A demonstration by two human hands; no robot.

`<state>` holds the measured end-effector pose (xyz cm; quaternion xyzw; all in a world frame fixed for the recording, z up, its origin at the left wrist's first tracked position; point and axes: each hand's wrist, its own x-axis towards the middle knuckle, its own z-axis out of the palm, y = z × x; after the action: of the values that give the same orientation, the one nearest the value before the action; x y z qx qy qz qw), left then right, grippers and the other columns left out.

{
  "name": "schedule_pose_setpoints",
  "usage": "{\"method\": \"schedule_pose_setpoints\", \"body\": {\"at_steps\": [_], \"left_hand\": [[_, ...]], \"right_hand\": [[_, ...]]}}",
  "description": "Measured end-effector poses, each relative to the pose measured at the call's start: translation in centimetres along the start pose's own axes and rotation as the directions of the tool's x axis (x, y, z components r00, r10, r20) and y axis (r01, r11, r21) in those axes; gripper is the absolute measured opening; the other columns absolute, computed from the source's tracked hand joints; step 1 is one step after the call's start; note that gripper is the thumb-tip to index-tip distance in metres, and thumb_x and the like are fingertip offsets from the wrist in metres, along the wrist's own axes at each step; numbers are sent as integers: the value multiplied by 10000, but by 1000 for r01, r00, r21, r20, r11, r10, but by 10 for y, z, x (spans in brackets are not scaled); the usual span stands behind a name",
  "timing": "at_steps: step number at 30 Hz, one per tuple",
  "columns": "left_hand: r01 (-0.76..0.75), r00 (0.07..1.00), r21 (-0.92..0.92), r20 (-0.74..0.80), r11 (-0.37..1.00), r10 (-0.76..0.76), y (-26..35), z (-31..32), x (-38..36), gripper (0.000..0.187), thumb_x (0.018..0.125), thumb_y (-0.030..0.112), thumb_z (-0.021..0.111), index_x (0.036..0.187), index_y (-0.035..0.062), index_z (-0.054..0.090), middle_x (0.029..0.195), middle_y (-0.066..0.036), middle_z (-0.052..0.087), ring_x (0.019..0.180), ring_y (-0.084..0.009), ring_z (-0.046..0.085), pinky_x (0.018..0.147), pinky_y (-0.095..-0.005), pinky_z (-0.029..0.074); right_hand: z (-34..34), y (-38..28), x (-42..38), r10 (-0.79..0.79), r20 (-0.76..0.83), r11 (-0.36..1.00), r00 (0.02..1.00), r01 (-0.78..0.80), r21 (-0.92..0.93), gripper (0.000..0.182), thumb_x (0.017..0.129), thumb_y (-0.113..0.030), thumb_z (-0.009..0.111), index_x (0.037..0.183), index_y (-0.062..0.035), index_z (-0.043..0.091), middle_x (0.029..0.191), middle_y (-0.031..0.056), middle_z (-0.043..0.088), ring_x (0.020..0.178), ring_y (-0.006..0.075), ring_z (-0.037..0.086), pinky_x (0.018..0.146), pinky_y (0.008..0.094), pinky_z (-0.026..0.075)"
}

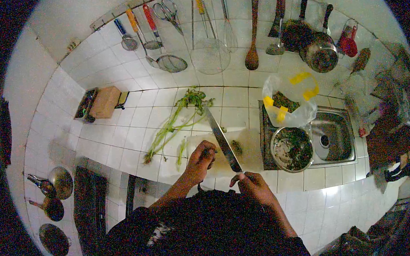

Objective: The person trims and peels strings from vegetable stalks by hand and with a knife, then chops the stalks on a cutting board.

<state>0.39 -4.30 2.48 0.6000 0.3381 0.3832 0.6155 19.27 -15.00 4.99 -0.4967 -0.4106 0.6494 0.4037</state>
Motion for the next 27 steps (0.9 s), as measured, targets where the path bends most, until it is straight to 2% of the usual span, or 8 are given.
{"method": "schedule_pose_setpoints", "body": {"at_steps": [4, 6, 9, 13, 16, 19, 21, 27], "left_hand": [[-4, 1000, -23, -8, 1000, 4, 0, 1, 1, 169, 986, 235, 421, 946, 80, 476, 704, 25, 433, 597, -57, 366, 543, -215, 332], [-30, 1000, -190, -15, 981, 28, -3, 2, 2, 200, 989, 273, 429, 944, 84, 476, 697, 26, 436, 594, -55, 364, 530, -215, 325], [1, 1000, -269, 8, 963, 2, 1, 4, 4, 245, 984, 326, 434, 937, 89, 471, 692, 22, 438, 591, -53, 362, 522, -217, 319], [-68, 997, -279, 15, 958, 75, -1, 8, 6, 270, 980, 351, 436, 934, 87, 468, 693, 18, 440, 593, -53, 365, 524, -216, 319], [-102, 994, -235, 13, 967, 108, -2, 11, 10, 257, 984, 332, 432, 938, 82, 468, 700, 8, 443, 599, -59, 371, 530, -220, 323], [-121, 991, -292, 21, 949, 133, -2, 11, 11, 236, 988, 304, 425, 945, 77, 472, 711, 1, 453, 610, -66, 387, 543, -224, 339], [-151, 988, -181, 1, 972, 154, 2, 11, 11, 202, 989, 268, 426, 947, 76, 471, 719, -3, 461, 620, -72, 403, 556, -230, 356], [-166, 986, -175, -27, 970, 164, -4, 10, 16, 192, 982, 253, 443, 940, 68, 473, 735, -5, 467, 640, -78, 434, 579, -238, 380]], "right_hand": [[-4, -2, -10, 50, -12, 999, 999, -50, -19, 591, 943, -513, 406, 860, 37, 607, 503, -53, 360, 411, 52, 284, 399, 236, 202], [-2, -8, -15, 44, -2, 999, 999, -44, -5, 618, 940, -533, 391, 862, 40, 610, 508, -53, 360, 425, 51, 289, 409, 238, 199], [-5, -7, -18, 76, 22, 997, 997, -76, -13, 632, 936, -550, 380, 866, 32, 616, 513, -51, 361, 438, 51, 289, 419, 240, 198], [-2, -12, -23, 68, -7, 997, 998, -68, -25, 631, 936, -555, 371, 868, 20, 621, 519, -49, 363, 443, 53, 289, 423, 241, 195], [-6, -11, -23, 71, 40, 997, 997, -69, -42, 614, 946, -539, 362, 871, 10, 626, 519, -48, 365, 443, 56, 292, 423, 240, 198], [-3, -12, -22, 85, 26, 996, 996, -85, -13, 608, 954, -529, 351, 875, 7, 628, 519, -47, 368, 444, 57, 291, 423, 237, 201], [-5, -12, -22, 69, 23, 996, 997, -68, -57, 607, 956, -530, 347, 877, 1, 629, 518, -46, 370, 444, 58, 289, 423, 234, 207], [-12, -18, -21, 114, 71, 992, 991, -110, -59, 617, 947, -550, 351, 874, -3, 628, 545, -42, 390, 452, 56, 292, 422, 230, 207]]}}
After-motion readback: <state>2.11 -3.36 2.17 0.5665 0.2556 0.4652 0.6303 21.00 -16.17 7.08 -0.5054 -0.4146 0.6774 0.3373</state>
